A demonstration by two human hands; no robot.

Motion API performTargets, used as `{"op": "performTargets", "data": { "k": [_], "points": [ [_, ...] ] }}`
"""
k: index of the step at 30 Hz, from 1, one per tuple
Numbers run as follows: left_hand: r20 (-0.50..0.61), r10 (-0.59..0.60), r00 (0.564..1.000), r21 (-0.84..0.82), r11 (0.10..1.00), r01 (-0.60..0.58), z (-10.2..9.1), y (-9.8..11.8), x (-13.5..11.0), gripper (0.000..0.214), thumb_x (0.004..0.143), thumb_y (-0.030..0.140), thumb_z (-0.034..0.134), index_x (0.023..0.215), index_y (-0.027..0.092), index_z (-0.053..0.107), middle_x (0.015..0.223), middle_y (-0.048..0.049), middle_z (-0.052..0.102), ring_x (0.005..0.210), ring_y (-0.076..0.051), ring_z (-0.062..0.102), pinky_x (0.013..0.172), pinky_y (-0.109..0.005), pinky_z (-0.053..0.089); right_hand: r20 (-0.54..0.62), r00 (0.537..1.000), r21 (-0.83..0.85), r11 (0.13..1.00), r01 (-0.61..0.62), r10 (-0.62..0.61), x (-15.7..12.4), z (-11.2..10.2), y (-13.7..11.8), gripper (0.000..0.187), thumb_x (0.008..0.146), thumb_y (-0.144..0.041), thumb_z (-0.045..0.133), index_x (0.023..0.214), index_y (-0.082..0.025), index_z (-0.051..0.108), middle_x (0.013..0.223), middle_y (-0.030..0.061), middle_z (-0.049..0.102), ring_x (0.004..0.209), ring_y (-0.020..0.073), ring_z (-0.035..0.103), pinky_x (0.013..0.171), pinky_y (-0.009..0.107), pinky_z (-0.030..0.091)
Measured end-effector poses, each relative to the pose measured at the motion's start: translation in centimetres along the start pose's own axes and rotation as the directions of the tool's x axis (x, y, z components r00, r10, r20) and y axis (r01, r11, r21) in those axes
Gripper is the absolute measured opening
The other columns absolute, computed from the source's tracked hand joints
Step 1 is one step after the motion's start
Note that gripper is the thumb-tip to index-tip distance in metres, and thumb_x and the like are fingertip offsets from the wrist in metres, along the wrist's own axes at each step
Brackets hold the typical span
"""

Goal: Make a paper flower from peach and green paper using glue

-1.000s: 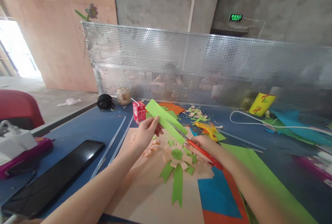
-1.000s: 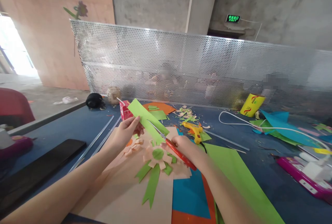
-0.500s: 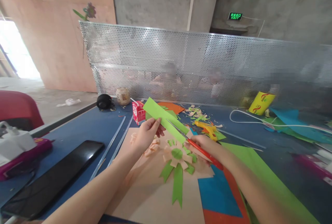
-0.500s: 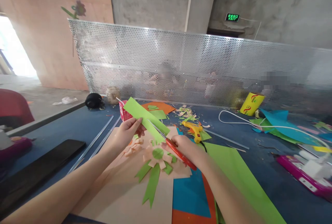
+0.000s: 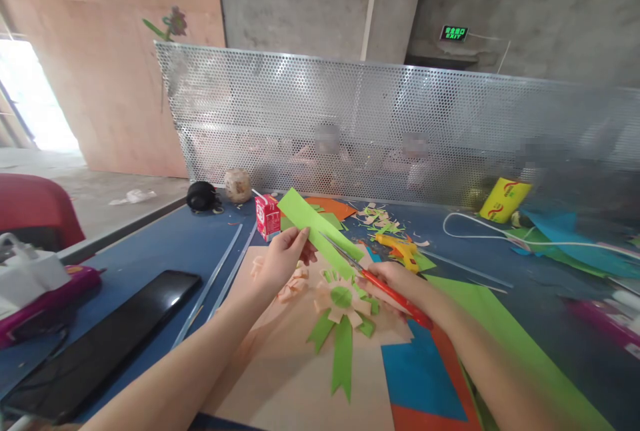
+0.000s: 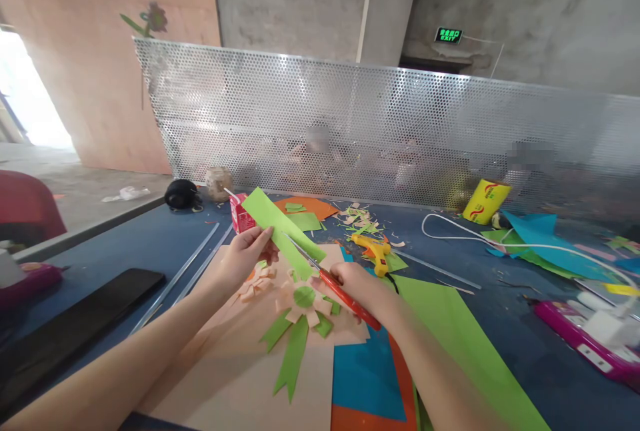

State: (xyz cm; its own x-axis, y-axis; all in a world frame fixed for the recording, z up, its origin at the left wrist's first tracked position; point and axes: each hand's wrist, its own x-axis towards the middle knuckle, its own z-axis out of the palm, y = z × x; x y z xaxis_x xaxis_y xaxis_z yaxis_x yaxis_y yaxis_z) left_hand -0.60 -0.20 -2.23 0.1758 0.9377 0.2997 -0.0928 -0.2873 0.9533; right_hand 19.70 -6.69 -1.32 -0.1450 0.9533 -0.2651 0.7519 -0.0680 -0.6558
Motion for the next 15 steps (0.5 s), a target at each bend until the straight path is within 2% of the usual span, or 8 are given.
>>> {"op": "performTargets", "data": {
  "k": [4, 10, 15],
  "points": [
    [-0.028, 0.003, 1.000, -0.005, 1.000, -0.003, -0.10, 0.20, 0.16, 0.030, 0.073, 0.039, 0.050, 0.057, 0.014, 0.049, 0.047, -0.0009, 0.055, 0.041, -0.011, 0.051, 0.043, -0.023, 0.040, 0.003, 1.000, -0.003, 1.000, -0.006, 0.006, -0.36, -0.10, -0.64, 0.040, 0.066, -0.060, 0.046, 0.068, -0.020, 0.042, 0.041, -0.0069, 0.038, 0.028, 0.0059, 0.036, 0.029, 0.018, 0.027],
    [0.073, -0.023, 0.997, 0.009, 1.000, 0.022, 0.41, 0.44, -0.42, 0.030, 0.074, 0.039, 0.049, 0.057, 0.014, 0.048, 0.050, -0.0006, 0.055, 0.042, -0.010, 0.051, 0.042, -0.022, 0.040, 0.024, 1.000, 0.035, 0.999, 0.015, -0.015, -0.24, -0.08, -0.42, 0.039, 0.068, -0.058, 0.046, 0.069, -0.019, 0.042, 0.042, -0.0074, 0.035, 0.028, 0.0049, 0.034, 0.028, 0.017, 0.028],
    [0.065, -0.030, 0.997, 0.073, 0.997, 0.025, 0.57, 0.81, -0.71, 0.030, 0.074, 0.038, 0.049, 0.057, 0.014, 0.049, 0.051, -0.0009, 0.055, 0.043, -0.010, 0.051, 0.043, -0.022, 0.040, 0.027, 0.999, 0.055, 0.998, 0.036, -0.037, 0.12, 0.06, 0.00, 0.040, 0.066, -0.058, 0.048, 0.066, -0.019, 0.040, 0.043, -0.0069, 0.037, 0.028, 0.0045, 0.034, 0.027, 0.017, 0.028]
  ]
}}
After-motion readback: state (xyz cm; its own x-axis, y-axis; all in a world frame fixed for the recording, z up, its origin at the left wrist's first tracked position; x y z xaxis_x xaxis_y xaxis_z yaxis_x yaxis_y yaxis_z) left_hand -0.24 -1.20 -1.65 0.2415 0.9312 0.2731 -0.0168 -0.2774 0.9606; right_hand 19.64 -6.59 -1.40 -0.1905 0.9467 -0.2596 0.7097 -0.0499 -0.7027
